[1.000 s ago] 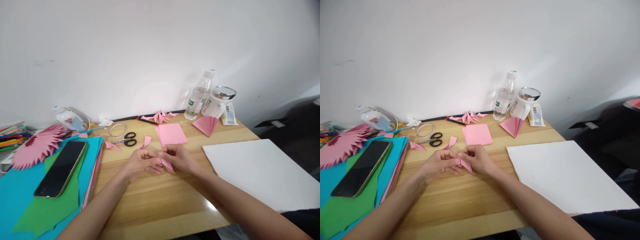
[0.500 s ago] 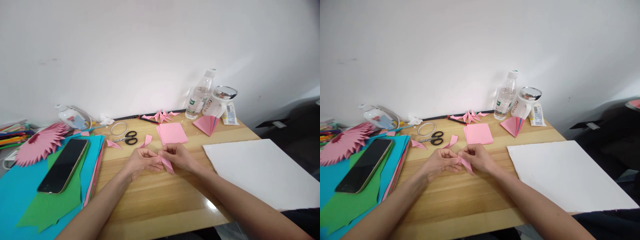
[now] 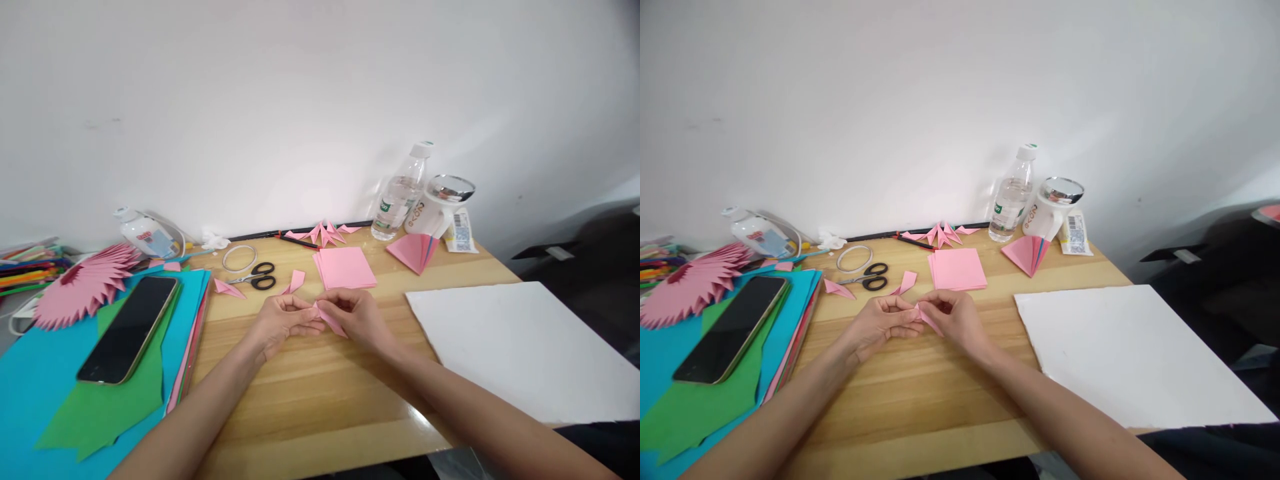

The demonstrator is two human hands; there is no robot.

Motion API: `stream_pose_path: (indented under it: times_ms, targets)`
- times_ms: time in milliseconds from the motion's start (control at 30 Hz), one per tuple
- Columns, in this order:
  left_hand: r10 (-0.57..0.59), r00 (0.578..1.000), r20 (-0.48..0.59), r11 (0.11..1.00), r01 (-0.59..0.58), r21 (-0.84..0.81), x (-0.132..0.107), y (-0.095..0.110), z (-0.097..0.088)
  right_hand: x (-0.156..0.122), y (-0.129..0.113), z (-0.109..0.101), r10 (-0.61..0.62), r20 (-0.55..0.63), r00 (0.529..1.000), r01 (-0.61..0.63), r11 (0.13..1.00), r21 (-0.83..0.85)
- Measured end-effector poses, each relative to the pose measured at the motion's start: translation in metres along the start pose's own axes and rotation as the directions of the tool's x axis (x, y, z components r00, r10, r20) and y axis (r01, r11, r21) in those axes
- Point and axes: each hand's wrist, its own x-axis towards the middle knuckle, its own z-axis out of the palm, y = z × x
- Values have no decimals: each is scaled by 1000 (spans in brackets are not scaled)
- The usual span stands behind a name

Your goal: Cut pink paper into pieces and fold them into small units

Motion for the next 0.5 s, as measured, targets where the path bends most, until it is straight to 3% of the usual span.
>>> stream_pose_path:
  times_ms: [67, 267, 500]
  targets:
    - [17, 1000, -10, 1000, -18, -13, 1, -1, -1, -1, -1, 0, 2, -18, 1000, -2, 1000, 14]
    - [30, 999, -22, 999, -30, -26, 0, 2, -2, 2, -7, -10, 85, 122, 989, -94, 993, 74]
    - [-20, 1000, 14, 1000, 20, -14, 0, 5, -5, 1, -2, -4, 76, 48, 996, -81, 989, 125]
